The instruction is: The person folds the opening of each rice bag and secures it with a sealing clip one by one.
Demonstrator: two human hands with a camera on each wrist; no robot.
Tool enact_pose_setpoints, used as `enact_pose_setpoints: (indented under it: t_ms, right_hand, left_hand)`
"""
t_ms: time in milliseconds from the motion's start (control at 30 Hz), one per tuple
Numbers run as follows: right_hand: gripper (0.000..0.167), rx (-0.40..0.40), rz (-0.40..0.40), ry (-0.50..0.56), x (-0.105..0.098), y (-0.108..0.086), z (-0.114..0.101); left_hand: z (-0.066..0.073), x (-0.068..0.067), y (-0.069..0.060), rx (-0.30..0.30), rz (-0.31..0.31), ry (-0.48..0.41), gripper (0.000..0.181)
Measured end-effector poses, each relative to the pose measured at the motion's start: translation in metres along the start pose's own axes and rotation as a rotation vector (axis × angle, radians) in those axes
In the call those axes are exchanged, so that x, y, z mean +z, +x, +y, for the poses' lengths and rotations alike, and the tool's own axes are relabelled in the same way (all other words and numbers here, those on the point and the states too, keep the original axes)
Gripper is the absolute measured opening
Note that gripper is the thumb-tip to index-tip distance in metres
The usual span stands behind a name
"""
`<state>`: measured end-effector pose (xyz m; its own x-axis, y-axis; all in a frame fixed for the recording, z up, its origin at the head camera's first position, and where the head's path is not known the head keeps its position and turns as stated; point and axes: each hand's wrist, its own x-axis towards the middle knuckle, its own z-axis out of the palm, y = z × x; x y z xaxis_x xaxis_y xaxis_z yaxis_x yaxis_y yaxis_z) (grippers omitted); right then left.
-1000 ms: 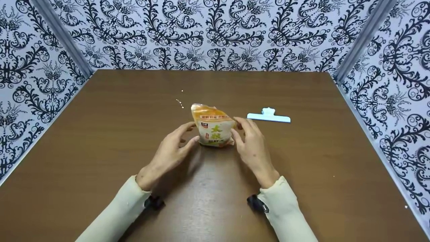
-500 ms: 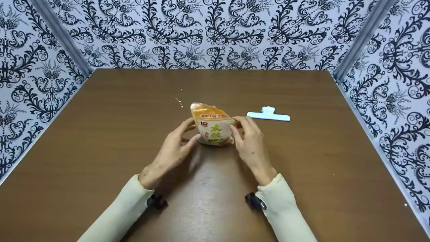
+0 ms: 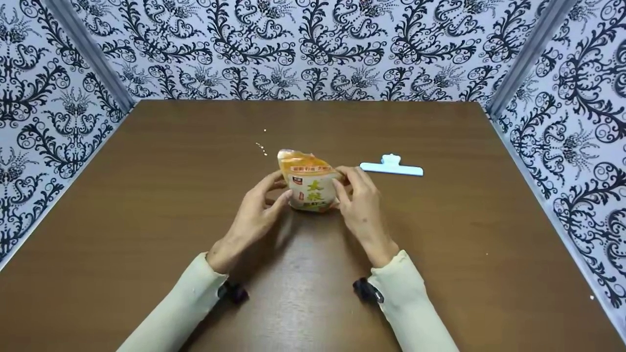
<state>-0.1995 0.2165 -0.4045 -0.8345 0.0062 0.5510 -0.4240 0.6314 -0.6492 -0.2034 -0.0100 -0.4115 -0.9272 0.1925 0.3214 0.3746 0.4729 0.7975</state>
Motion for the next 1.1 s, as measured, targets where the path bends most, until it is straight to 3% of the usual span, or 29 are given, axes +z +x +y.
enact_pose_setpoints:
  t_ms: [533,733,1100]
  right_hand:
    - [0.011,-0.03,0.033,-0.009,0.0024,0.0011,-0.0021]
    - [0.008,-0.034,0.045,-0.013,0.002,0.0005,-0.0015]
    - [0.005,-0.115,0.078,-0.065,0.0009,-0.0004,0.0018]
  left_hand:
    - [0.0005,0.002,0.0026,-0.019,0.061,0.015,0.038]
    - [0.001,0.0023,0.0038,-0.031,0.098,0.06,0.033]
    - [-0.0008,0.0048,0.0063,0.005,0.188,0.134,0.023]
